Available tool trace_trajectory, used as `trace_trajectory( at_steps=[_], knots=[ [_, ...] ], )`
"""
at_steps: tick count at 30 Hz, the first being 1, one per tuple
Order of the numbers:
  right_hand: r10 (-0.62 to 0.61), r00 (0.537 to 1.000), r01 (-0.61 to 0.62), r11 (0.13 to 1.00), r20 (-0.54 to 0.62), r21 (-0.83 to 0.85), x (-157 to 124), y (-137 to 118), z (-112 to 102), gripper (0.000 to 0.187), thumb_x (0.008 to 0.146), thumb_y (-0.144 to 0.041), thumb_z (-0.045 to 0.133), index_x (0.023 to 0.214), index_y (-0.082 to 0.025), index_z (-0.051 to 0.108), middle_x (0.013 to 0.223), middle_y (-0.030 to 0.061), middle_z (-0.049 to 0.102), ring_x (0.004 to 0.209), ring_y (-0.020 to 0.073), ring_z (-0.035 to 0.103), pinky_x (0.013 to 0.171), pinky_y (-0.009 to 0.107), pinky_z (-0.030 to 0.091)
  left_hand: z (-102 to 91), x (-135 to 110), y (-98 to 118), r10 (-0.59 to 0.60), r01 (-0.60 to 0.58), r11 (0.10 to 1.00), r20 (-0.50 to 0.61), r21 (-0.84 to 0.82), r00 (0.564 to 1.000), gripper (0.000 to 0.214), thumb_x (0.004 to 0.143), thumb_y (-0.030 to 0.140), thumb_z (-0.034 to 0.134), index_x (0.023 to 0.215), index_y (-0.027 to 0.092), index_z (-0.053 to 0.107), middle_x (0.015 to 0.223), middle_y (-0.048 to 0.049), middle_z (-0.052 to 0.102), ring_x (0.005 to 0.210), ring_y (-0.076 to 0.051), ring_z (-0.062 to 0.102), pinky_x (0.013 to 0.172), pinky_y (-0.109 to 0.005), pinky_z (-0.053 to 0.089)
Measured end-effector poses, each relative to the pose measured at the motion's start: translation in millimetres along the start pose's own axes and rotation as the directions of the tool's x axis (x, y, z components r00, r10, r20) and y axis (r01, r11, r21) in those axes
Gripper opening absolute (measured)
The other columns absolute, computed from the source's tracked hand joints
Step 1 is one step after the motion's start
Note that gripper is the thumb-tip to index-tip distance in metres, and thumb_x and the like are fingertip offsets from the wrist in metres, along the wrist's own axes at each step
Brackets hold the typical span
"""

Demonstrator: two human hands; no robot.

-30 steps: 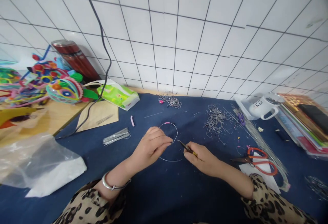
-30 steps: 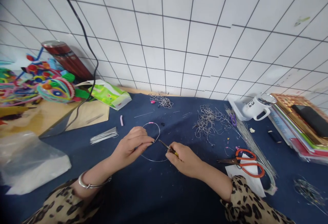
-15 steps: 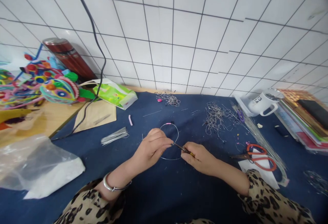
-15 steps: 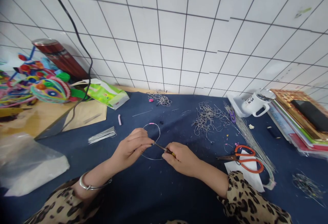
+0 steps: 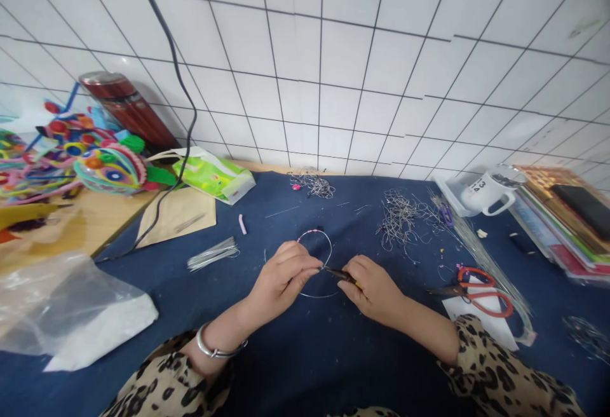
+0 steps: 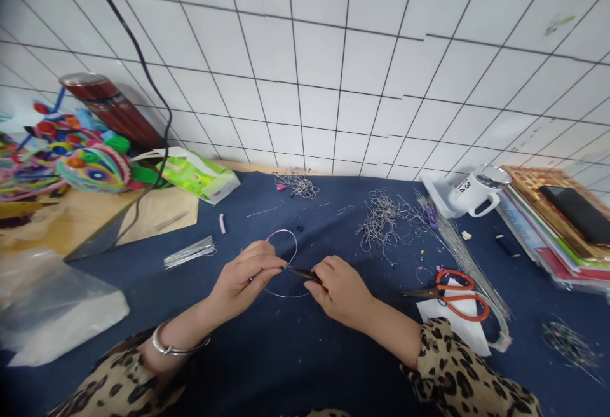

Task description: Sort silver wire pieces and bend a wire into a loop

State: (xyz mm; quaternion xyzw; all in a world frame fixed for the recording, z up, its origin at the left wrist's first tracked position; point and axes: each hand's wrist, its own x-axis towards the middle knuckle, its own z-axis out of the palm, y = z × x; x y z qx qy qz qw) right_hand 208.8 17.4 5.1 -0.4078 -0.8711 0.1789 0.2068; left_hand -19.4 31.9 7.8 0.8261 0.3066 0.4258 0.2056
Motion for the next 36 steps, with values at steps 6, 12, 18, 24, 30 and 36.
trace_trajectory(
  at_steps=[6,12,18,24,30,36],
  knots=[
    [-0.022,1.000,0.022,0.999,0.009,0.047,-0.9,1.2,2.8,0.016,0.088,-0.031,0.046,0.081,-0.018,0.050,0.079,0.0047,0.054,0.076,0.0171,0.048,0.070,0.031,0.042,0.2,-0.8,-2.2,0.075,-0.077,0.995,0.029,0.060,0.997,0.021,0.084,0.013,0.051,0.102,0.020,0.058,0.083,-0.0051,0.063,0.084,-0.018,0.055,0.084,-0.040,0.042],
    [-0.029,0.999,0.025,0.994,0.032,0.104,-1.5,1.1,2.2,0.019,0.089,-0.033,0.044,0.081,-0.018,0.049,0.078,0.0043,0.053,0.075,0.0162,0.048,0.069,0.030,0.041,0.8,-0.5,-2.6,0.094,-0.094,0.995,0.022,0.012,0.995,0.027,0.082,0.009,0.053,0.105,0.021,0.058,0.084,-0.0044,0.063,0.084,-0.017,0.055,0.085,-0.040,0.042],
    [-0.032,0.999,0.028,0.989,0.026,0.143,-2.4,0.3,5.2,0.020,0.090,-0.035,0.043,0.083,-0.017,0.050,0.078,0.0043,0.053,0.075,0.0161,0.048,0.069,0.030,0.042,5.5,-1.1,0.1,0.079,-0.078,0.993,-0.001,-0.088,0.997,0.029,0.081,0.007,0.054,0.106,0.021,0.059,0.082,-0.0045,0.062,0.084,-0.017,0.054,0.081,-0.039,0.044],
    [-0.023,1.000,0.019,0.981,0.018,0.193,-3.3,1.6,7.6,0.019,0.090,-0.034,0.043,0.083,-0.017,0.050,0.079,0.0041,0.053,0.076,0.0155,0.048,0.069,0.029,0.041,5.7,-0.8,3.1,0.093,-0.096,0.994,-0.048,-0.049,0.994,0.029,0.080,0.006,0.055,0.105,0.020,0.059,0.080,-0.0042,0.062,0.082,-0.017,0.055,0.081,-0.040,0.044],
    [-0.011,1.000,0.008,0.980,0.014,0.200,-3.4,1.4,7.1,0.017,0.089,-0.032,0.044,0.082,-0.017,0.049,0.076,0.0028,0.052,0.073,0.0145,0.047,0.068,0.028,0.039,5.5,-2.6,-1.1,0.119,-0.117,0.993,-0.045,0.031,0.992,0.029,0.080,0.008,0.055,0.106,0.020,0.058,0.082,-0.0046,0.062,0.082,-0.017,0.054,0.080,-0.039,0.045],
    [0.016,1.000,-0.020,0.978,0.023,0.209,-3.1,1.9,3.3,0.019,0.090,-0.031,0.042,0.079,-0.018,0.048,0.074,0.0020,0.050,0.072,0.0137,0.047,0.067,0.026,0.038,4.0,-2.2,-4.8,0.146,-0.142,0.987,-0.054,0.072,0.988,0.027,0.079,0.007,0.056,0.104,0.018,0.059,0.082,-0.0049,0.063,0.082,-0.017,0.055,0.080,-0.039,0.045]
  ],
)
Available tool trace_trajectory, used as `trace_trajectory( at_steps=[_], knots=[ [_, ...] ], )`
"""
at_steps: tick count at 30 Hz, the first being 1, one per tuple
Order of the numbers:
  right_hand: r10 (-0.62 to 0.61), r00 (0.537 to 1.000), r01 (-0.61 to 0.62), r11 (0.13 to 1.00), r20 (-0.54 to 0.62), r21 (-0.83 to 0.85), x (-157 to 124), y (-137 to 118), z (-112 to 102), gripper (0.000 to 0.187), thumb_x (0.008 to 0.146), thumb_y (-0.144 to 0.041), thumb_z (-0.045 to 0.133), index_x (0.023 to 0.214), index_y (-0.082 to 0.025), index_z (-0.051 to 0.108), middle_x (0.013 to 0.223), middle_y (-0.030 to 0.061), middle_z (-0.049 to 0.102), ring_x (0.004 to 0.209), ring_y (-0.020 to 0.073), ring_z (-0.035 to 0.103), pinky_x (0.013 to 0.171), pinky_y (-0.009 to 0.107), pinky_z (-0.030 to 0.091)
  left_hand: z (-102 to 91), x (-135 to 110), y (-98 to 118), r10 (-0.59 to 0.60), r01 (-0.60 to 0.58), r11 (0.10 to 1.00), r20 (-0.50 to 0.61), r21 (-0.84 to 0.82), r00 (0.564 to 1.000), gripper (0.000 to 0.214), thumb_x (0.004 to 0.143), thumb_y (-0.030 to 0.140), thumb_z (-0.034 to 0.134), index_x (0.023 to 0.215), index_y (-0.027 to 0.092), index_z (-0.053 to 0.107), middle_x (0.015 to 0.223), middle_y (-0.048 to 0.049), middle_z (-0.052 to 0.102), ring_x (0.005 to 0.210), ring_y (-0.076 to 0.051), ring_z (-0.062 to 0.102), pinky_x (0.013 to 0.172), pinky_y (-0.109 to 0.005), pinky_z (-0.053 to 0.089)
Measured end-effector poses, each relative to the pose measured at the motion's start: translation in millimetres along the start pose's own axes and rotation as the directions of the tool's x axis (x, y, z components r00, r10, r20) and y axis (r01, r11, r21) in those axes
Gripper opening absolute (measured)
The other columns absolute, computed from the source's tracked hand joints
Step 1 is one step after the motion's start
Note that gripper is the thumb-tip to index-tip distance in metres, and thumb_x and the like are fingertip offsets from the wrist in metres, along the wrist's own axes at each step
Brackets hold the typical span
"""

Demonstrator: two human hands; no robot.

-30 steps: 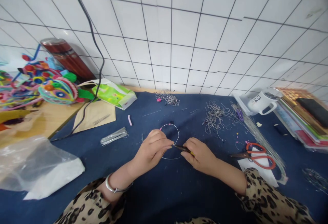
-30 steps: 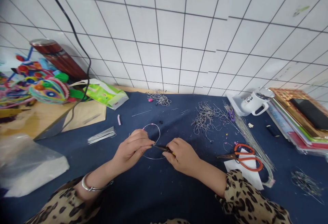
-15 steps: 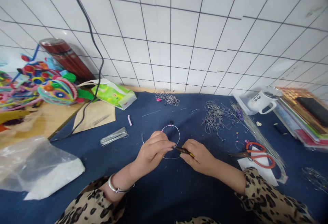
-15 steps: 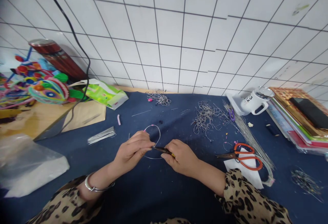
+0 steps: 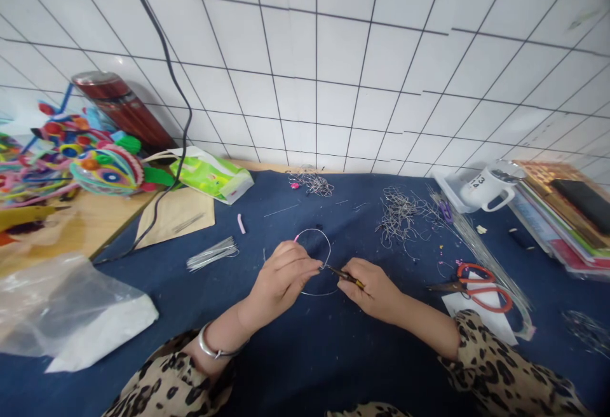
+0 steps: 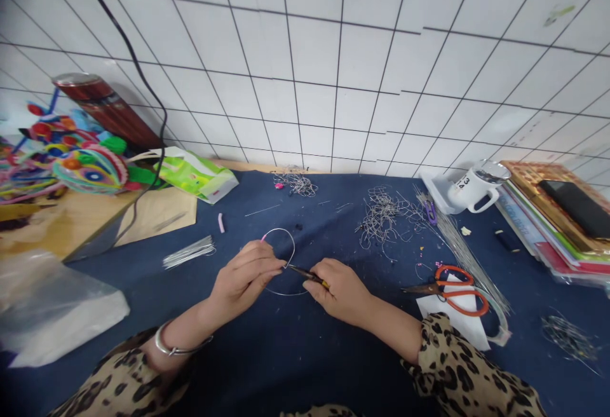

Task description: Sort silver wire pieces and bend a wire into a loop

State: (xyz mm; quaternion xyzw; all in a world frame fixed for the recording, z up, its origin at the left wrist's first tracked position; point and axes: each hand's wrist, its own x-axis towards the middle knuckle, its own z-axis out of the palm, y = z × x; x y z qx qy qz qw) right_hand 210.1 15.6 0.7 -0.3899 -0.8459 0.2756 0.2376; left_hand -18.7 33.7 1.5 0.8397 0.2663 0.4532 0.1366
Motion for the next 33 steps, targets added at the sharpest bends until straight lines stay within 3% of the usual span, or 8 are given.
trace_trajectory(
  at_steps=[33],
  knots=[
    [0.046,0.993,-0.060,0.989,0.106,0.132,0.5,-3.0,-1.1,0.026,0.090,-0.037,0.042,0.083,-0.015,0.054,0.075,0.0014,0.050,0.068,0.0113,0.048,0.065,0.024,0.038,2.3,-1.4,2.0,0.011,-0.010,0.999,0.022,-0.051,1.000,0.031,0.079,0.004,0.055,0.106,0.018,0.058,0.084,-0.0050,0.063,0.084,-0.017,0.055,0.079,-0.039,0.047]
  ],
)
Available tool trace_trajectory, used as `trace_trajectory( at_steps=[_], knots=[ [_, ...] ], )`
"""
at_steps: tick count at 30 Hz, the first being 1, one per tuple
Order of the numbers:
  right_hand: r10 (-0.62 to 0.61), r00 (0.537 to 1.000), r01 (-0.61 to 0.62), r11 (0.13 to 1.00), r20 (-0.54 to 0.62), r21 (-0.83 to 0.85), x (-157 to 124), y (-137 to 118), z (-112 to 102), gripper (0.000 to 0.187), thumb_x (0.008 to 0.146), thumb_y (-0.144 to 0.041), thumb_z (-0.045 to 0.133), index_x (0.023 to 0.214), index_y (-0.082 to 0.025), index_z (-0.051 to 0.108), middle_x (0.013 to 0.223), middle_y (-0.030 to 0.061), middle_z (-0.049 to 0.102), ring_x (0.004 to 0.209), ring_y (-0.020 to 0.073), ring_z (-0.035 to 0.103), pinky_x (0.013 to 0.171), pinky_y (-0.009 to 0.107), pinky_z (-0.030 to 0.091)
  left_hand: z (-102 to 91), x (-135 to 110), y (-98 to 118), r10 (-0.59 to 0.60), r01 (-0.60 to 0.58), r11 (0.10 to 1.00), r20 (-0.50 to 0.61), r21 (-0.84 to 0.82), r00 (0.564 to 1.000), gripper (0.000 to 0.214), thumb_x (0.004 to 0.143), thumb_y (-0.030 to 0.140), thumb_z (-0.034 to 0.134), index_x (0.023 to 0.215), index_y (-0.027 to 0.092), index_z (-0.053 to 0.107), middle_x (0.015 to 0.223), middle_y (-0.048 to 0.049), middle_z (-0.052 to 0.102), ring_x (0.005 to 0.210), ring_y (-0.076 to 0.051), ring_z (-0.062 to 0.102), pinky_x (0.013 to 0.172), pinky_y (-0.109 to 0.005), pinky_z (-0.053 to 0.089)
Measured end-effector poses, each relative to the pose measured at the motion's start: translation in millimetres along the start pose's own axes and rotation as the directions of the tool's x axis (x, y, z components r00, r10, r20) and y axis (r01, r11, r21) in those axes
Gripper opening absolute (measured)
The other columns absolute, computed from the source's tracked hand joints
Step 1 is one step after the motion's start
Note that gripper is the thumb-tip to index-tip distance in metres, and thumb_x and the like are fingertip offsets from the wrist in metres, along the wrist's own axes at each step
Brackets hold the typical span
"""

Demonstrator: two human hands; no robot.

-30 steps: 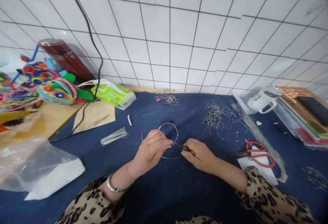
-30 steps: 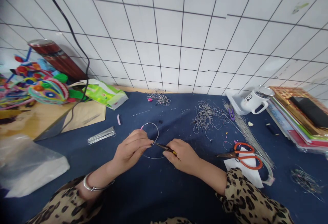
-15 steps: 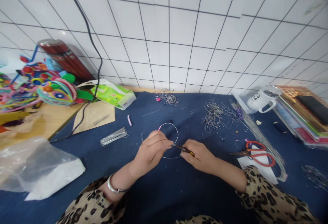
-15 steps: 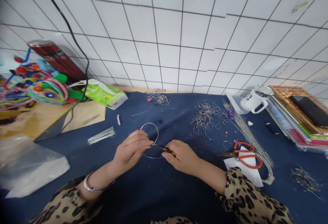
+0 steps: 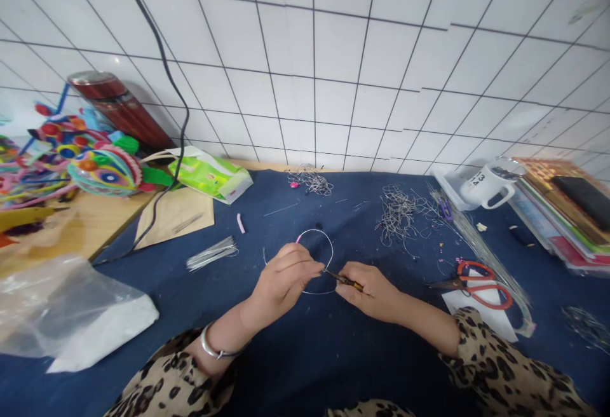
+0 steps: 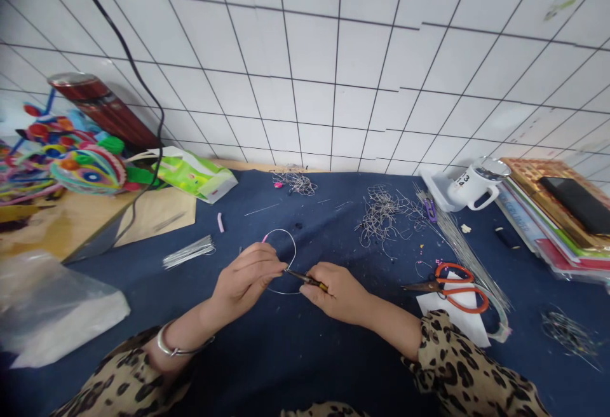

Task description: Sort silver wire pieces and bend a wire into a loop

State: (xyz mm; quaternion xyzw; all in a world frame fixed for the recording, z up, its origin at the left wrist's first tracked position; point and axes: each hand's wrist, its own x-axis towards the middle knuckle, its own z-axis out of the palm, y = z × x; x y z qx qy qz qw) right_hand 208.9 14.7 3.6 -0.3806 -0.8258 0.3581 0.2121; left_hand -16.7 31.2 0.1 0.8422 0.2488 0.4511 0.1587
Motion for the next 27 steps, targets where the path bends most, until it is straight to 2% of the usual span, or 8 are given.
trace_trajectory(
  at_steps=[7,15,27],
  knots=[
    [0.044,0.997,-0.049,0.995,0.059,0.090,1,-4,-4,0.028,0.089,-0.038,0.043,0.079,-0.015,0.055,0.072,-0.0004,0.048,0.065,0.0098,0.046,0.062,0.022,0.037,-2.0,0,-2,0.014,-0.013,1.000,0.015,-0.023,1.000,0.030,0.080,0.004,0.053,0.106,0.019,0.059,0.086,-0.0045,0.064,0.083,-0.016,0.056,0.078,-0.037,0.048],
    [0.038,0.998,-0.034,0.997,-0.052,0.076,0,-3,6,0.027,0.090,-0.035,0.043,0.069,-0.017,0.045,0.068,-0.0018,0.043,0.063,0.0096,0.042,0.060,0.023,0.035,4.6,0,1,-0.015,0.015,1.000,-0.039,0.000,0.999,0.029,0.080,0.005,0.054,0.106,0.018,0.059,0.083,-0.0057,0.063,0.083,-0.017,0.056,0.076,-0.038,0.048],
    [0.057,0.996,-0.051,0.995,-0.072,0.091,-3,-3,11,0.028,0.090,-0.037,0.040,0.070,-0.018,0.042,0.067,-0.0023,0.040,0.062,0.0097,0.040,0.058,0.023,0.034,10.7,2,8,-0.056,0.054,0.998,-0.119,-0.025,0.991,0.032,0.077,0.001,0.056,0.104,0.018,0.059,0.084,-0.0049,0.061,0.083,-0.016,0.055,0.075,-0.036,0.048]
  ],
)
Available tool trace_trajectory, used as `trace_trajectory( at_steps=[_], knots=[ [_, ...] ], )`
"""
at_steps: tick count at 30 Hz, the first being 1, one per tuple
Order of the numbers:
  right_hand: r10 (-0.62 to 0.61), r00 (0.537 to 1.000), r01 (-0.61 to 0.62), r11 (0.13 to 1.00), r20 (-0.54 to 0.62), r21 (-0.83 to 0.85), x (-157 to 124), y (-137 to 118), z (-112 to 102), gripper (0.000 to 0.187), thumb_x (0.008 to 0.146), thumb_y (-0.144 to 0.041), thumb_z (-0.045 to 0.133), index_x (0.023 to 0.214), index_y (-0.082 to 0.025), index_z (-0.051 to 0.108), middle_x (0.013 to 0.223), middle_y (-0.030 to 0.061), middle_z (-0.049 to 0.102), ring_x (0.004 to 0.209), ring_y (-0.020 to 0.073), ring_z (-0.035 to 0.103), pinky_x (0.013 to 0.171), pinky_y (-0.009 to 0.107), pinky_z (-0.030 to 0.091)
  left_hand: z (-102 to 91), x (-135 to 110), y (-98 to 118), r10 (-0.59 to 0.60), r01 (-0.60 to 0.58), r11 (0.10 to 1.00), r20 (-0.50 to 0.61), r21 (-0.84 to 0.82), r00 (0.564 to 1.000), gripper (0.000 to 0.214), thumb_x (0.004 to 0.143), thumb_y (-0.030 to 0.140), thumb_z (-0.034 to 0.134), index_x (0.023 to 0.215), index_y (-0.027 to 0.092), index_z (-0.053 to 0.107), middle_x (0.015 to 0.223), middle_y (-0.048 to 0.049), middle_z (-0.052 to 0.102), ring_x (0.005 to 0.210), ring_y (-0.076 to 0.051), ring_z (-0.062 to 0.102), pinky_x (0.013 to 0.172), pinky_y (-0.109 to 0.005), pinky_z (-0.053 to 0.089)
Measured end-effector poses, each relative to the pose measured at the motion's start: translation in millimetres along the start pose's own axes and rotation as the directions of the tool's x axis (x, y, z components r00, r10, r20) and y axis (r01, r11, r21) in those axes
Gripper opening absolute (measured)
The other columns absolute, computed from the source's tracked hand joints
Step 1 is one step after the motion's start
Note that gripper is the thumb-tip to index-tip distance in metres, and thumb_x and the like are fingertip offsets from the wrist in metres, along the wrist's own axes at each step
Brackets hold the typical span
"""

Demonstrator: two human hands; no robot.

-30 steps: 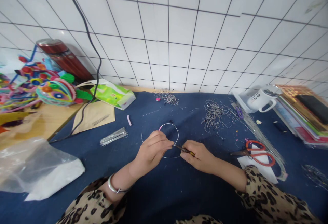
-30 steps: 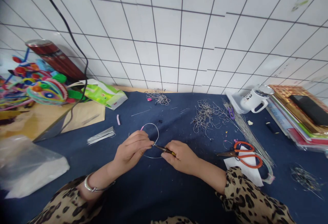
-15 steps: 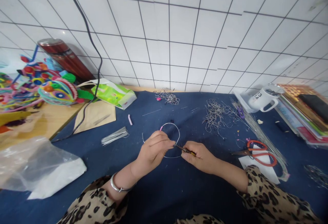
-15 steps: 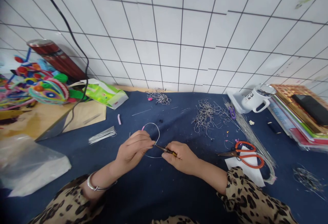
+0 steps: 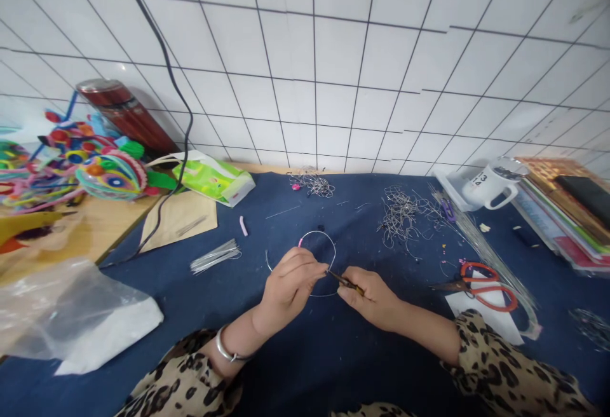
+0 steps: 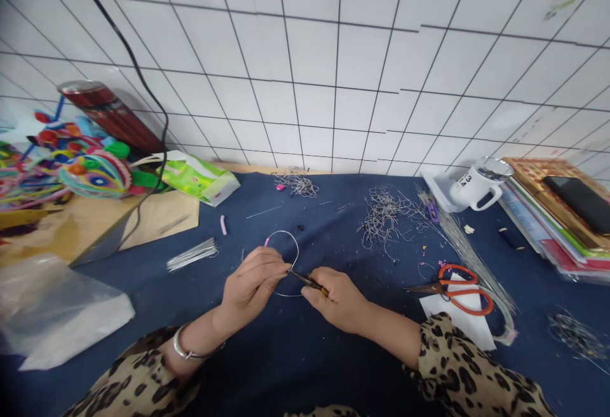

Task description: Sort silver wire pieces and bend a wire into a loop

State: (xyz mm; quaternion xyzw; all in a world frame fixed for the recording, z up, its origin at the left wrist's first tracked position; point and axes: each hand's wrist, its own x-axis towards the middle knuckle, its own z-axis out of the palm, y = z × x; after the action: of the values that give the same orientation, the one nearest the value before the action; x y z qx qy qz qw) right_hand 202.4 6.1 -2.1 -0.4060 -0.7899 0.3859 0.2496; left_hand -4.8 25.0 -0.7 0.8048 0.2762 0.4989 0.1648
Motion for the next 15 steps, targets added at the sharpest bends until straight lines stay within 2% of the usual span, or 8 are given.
trace_trajectory(
  at_steps=[9,15],
  knots=[
    [-0.045,0.996,0.041,0.998,-0.076,-0.054,-2.9,1.1,5.3,0.025,0.091,-0.036,0.039,0.073,-0.018,0.042,0.068,-0.0015,0.041,0.062,0.0108,0.042,0.058,0.023,0.035,3.5,-2.5,3.2,-0.051,0.051,0.999,-0.019,0.003,0.999,0.026,0.079,0.006,0.055,0.102,0.018,0.061,0.081,-0.0058,0.061,0.081,-0.017,0.056,0.075,-0.037,0.048],
    [-0.096,0.988,0.067,0.972,-0.121,-0.227,-1.9,3.0,3.9,0.023,0.091,-0.035,0.039,0.075,-0.019,0.044,0.070,0.0008,0.045,0.067,0.0139,0.043,0.063,0.027,0.037,5.3,-2.4,5.7,-0.090,0.090,0.996,-0.025,-0.009,0.996,0.022,0.079,0.007,0.055,0.098,0.017,0.061,0.079,-0.0054,0.060,0.079,-0.016,0.055,0.073,-0.035,0.048]
  ],
)
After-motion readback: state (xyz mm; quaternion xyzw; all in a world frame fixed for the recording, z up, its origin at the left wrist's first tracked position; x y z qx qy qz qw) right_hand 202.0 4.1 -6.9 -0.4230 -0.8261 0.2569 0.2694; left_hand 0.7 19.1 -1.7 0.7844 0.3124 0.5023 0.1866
